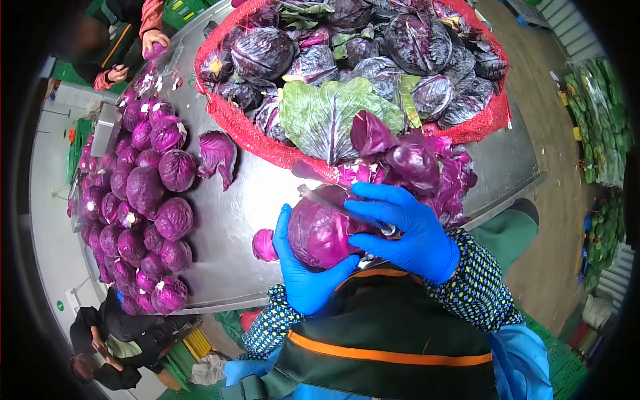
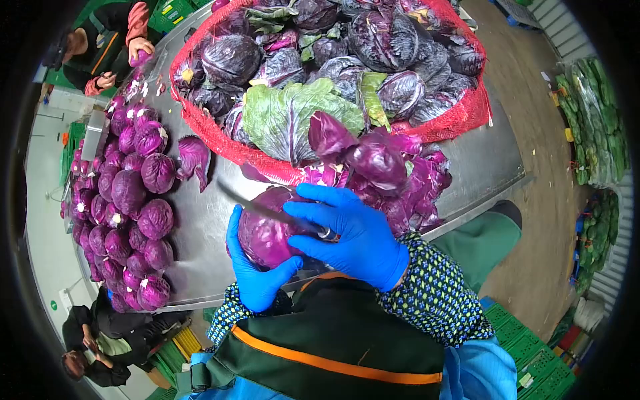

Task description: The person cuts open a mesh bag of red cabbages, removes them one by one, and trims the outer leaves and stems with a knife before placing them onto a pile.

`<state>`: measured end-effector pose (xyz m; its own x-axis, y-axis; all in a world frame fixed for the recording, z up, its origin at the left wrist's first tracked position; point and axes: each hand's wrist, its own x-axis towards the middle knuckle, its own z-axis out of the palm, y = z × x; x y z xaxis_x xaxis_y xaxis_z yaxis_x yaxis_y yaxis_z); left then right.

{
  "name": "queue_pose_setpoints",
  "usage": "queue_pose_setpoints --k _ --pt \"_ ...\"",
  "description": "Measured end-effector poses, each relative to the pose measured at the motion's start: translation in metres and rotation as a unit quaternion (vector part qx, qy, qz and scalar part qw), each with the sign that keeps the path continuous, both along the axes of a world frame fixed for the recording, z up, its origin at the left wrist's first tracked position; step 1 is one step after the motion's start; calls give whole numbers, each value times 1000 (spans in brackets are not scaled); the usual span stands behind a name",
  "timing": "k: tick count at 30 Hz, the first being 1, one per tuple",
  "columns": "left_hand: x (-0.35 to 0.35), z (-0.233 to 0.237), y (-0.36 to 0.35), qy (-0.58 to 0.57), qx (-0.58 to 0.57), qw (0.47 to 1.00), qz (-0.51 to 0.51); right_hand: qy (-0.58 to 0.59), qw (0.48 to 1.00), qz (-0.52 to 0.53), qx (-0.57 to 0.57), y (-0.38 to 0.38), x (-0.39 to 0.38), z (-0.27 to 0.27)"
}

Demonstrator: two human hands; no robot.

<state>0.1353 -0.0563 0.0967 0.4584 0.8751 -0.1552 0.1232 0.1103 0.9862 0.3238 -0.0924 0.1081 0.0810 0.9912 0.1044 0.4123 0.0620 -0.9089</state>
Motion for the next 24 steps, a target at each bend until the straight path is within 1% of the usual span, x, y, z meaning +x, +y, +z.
queue_pose_setpoints --k 1,2,3,5,6,7,8,9,10,11,12,13,14,15,17,18,19,20,21,22,23,24 --pt "-1 0 -1 5 1 1000 2 -13 999 26 18 -1 3 -4" --pt "-4 -1 -1 47 37 998 -9 -83 994 23 70 -2 6 -2" --pt "-5 -3 -2 47 35 998 -7 -84 994 25 68 -5 7 -4" --pt "-6 -6 -3 42 39 998 1 -92 991 -93 30 -10 9 -15" --pt "-7 -6 -4 41 48 998 1 -14 988 -155 10 -6 11 -24" --pt "-8 -8 -4 42 47 998 2 -13 988 -155 10 -6 20 -24" --pt "-9 -10 -4 -55 -85 994 29 124 966 -179 -139 -4 33 -18" --pt "-8 -11 -3 -152 -213 964 57 254 905 -195 -281 -3 43 -14" --pt "-6 -9 2 -242 -349 903 64 222 940 -144 -215 -9 45 -26" --pt "-9 -3 6 -281 -477 831 54 223 940 -140 -217 -11 37 -21" --pt "-9 -6 6 -282 -497 821 21 201 967 -89 -126 -10 24 -12" --pt "-8 -8 8 -282 -515 809 -16 176 983 -40 -31 -7 14 -3" --pt "-6 -7 10 -280 -516 810 -20 157 988 -16 -9 -2 11 3" --pt "-4 -4 11 -283 -527 800 -40 156 988 -18 -8 1 14 5" --pt "-3 -3 11 -286 -539 790 -61 204 966 60 -149 7 21 6" --pt "-4 -5 11 -273 -537 794 -81 219 958 66 -171 8 23 7" --pt "-5 -7 10 -260 -535 798 -100 218 958 67 -171 6 23 6" --pt "-6 -9 9 -261 -534 798 -100 154 976 72 -137 4 22 4" --pt "-7 -13 6 -281 -548 783 -88 89 988 77 -103 1 20 2" --pt "-7 -16 5 -303 -561 767 -75 53 994 67 -67 -1 16 -2" --pt "-7 -19 4 -305 -560 767 -75 52 994 68 -68 -3 15 -6" --pt "-7 -21 3 -299 -564 765 -83 -20 997 66 -32 -5 15 -10"
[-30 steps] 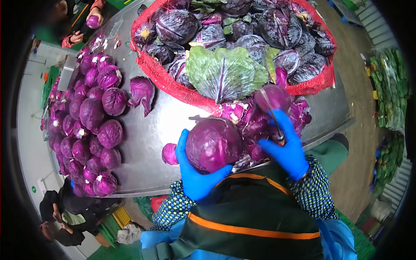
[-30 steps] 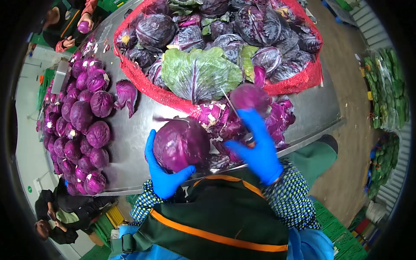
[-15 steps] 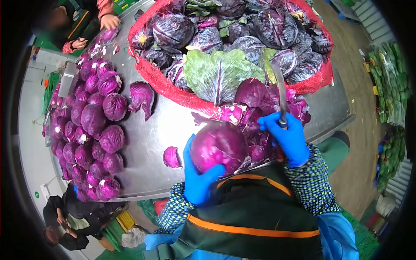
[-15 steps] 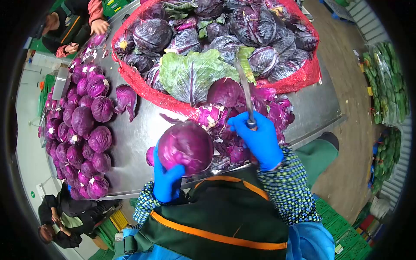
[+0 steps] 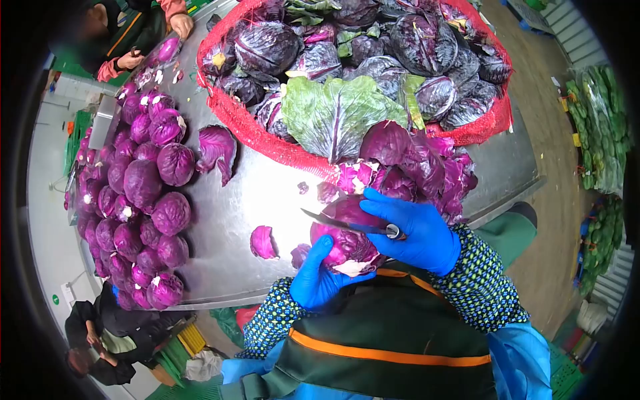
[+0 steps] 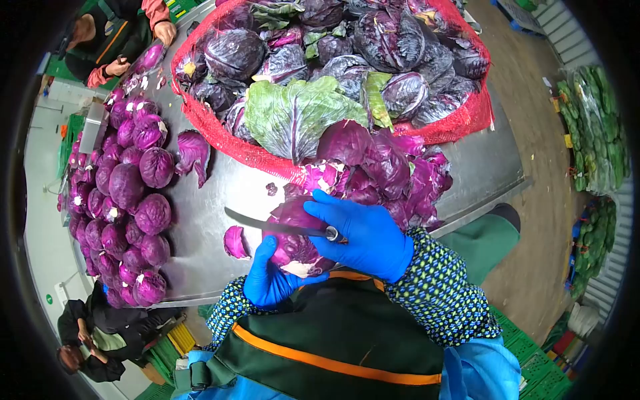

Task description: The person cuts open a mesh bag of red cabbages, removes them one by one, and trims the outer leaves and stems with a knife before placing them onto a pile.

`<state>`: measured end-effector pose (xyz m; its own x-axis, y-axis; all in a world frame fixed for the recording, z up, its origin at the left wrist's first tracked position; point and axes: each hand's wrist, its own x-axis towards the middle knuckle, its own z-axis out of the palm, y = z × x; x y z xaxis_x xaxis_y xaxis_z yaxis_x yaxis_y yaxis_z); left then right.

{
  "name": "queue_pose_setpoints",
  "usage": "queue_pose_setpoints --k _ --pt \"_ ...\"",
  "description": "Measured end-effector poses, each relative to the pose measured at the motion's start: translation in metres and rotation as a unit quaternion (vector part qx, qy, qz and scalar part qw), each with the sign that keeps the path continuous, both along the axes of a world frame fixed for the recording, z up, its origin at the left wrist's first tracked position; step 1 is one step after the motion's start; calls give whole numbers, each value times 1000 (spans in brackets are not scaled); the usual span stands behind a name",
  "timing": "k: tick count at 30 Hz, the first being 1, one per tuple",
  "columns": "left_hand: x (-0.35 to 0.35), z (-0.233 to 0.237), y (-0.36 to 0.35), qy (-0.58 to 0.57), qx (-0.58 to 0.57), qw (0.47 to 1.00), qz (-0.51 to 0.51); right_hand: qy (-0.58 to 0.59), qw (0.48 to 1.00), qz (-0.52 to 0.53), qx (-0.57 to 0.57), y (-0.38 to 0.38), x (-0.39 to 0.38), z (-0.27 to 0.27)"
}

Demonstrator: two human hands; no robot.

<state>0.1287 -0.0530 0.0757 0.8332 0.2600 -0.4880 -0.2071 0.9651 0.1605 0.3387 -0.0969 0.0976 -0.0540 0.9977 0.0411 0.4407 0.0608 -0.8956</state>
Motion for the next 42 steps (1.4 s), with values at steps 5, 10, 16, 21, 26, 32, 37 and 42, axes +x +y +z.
queue_pose_setpoints --k 5,10,16,21,26,32,37,42 --pt "1 -6 -10 35 27 999 28 -73 991 -37 104 -1 3 -21" --pt "-10 4 -11 177 405 897 9 192 874 -200 -399 -2 48 -40" --pt "-1 23 3 333 447 827 72 8 989 -145 14 -15 1 10" --pt "3 20 1 297 375 871 109 -80 986 -74 125 0 -17 11" --pt "-17 15 8 282 573 768 50 186 930 -256 -188 2 21 -18" --pt "-22 22 30 200 744 638 11 217 965 -105 -100 11 3 38" --pt "-24 20 30 165 772 614 5 101 962 -197 -161 26 9 17" --pt "-47 7 14 145 390 877 242 259 892 -228 -291 -6 34 17"
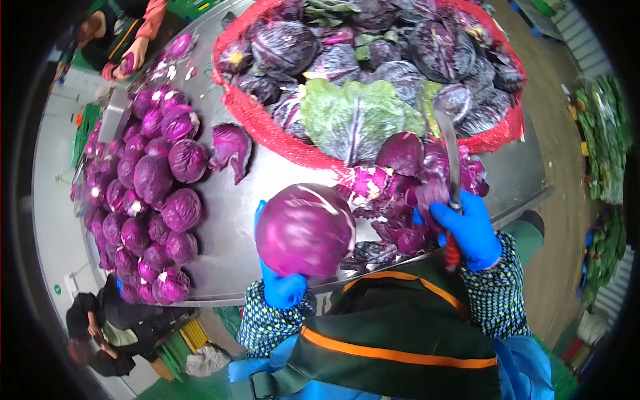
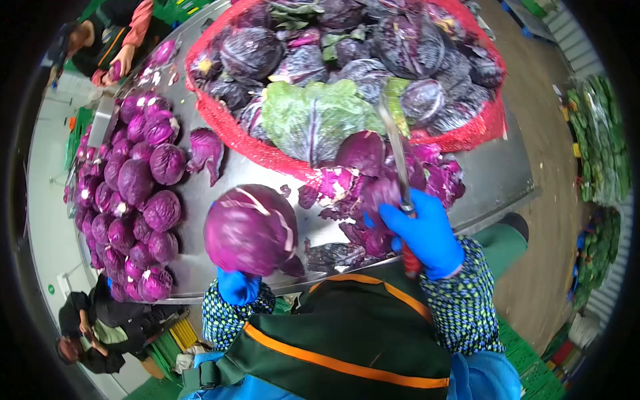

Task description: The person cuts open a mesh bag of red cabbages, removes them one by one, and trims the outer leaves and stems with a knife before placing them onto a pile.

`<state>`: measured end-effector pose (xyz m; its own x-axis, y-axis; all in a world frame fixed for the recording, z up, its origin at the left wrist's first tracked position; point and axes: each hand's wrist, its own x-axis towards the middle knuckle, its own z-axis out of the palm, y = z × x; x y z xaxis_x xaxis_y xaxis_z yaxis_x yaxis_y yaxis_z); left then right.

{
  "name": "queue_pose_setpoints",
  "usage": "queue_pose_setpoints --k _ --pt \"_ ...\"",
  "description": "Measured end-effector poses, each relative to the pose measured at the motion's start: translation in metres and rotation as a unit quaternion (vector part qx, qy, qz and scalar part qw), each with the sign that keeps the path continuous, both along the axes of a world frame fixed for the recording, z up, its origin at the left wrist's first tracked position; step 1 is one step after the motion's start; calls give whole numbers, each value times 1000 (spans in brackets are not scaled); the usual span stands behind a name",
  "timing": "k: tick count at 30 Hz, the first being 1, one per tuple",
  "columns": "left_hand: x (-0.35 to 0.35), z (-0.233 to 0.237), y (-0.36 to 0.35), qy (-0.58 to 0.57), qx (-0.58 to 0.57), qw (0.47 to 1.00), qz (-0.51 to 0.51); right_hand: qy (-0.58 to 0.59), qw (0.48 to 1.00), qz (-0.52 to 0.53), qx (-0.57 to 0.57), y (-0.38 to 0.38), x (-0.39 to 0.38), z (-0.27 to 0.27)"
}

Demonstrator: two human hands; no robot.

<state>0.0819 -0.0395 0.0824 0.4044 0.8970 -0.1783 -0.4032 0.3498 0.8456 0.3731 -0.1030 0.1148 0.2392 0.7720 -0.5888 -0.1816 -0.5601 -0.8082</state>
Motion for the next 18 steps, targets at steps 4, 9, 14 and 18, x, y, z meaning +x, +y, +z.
queue_pose_setpoints --k 4,9,14,18 --pt "-14 -18 -1 -270 -223 936 31 -206 960 68 179 4 -14 -22" --pt "12 9 4 -100 -138 983 -69 -24 955 140 261 53 -53 29" --pt "12 14 7 -54 -62 984 -159 -271 910 203 239 45 -46 14" --pt "17 14 4 -22 -15 983 -180 -10 964 51 259 28 -45 16"
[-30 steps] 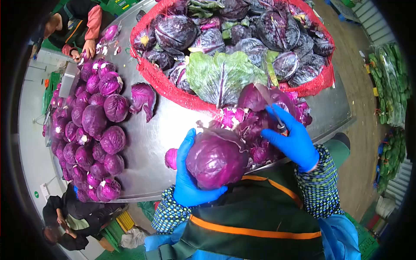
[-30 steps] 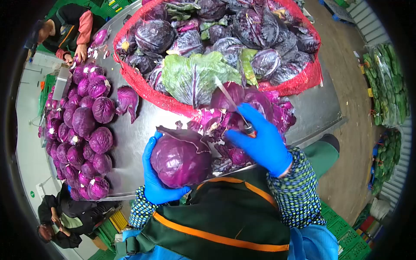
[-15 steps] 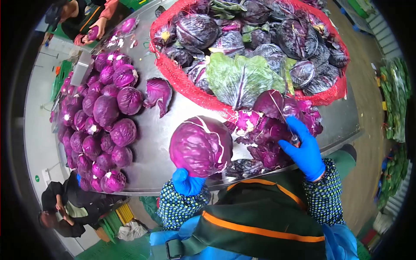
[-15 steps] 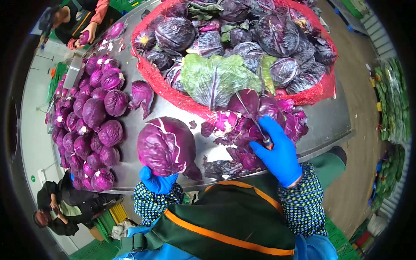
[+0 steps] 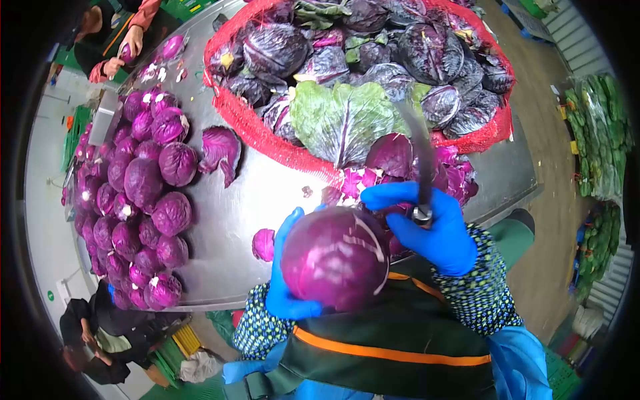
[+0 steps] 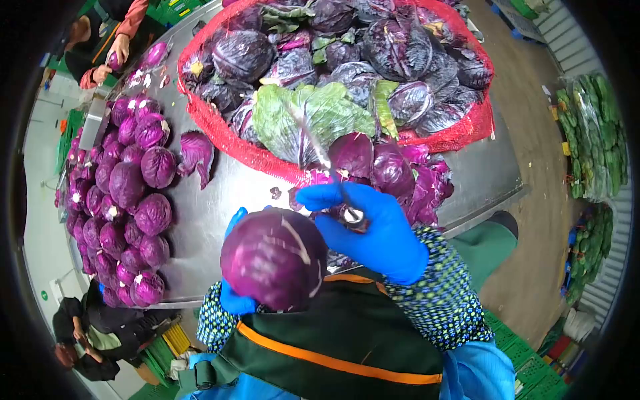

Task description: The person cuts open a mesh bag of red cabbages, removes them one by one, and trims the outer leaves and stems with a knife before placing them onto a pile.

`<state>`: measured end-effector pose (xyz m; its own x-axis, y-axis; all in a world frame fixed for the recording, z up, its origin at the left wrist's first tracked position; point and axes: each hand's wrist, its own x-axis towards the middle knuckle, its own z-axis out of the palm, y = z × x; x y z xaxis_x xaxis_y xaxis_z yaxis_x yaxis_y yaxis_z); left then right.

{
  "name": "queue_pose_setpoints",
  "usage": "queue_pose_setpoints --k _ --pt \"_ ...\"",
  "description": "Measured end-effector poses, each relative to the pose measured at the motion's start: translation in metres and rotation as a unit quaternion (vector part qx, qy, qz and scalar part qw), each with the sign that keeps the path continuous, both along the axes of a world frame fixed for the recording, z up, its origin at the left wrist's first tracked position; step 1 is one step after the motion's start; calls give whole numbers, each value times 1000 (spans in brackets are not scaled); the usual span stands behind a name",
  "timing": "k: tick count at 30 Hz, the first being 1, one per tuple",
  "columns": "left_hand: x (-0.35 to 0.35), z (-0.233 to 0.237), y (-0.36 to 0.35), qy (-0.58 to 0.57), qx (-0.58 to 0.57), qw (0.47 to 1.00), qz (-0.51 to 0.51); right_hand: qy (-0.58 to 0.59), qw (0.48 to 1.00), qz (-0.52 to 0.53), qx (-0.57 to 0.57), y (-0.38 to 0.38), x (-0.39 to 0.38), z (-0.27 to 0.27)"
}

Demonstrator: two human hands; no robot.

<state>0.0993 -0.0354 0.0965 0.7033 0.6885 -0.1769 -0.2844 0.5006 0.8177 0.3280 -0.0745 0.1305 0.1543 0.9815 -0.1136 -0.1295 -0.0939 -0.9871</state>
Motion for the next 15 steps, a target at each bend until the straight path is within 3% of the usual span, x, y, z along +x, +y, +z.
queue_pose_setpoints --k 1,3,4,7,9,11,13,15 --pt "3 3 0 -5 -73 997 8 2 1000 3 1 1 2 9" --pt "5 -1 1 2 -95 995 17 -132 981 128 58 6 8 22" --pt "5 -1 0 -10 -108 994 15 -109 978 161 74 10 15 15" --pt "11 -5 -5 -54 -125 991 17 -174 968 162 86 8 22 13" --pt "10 -7 -6 38 -25 999 7 -157 980 123 24 -1 13 12" --pt "11 -7 -4 46 -10 999 23 -331 943 -13 -19 -4 12 -5" --pt "4 -13 1 23 166 985 -43 -316 946 -46 -47 -2 21 -19" --pt "7 -18 -6 -2 141 990 -5 -68 984 -36 -158 -13 24 -24"
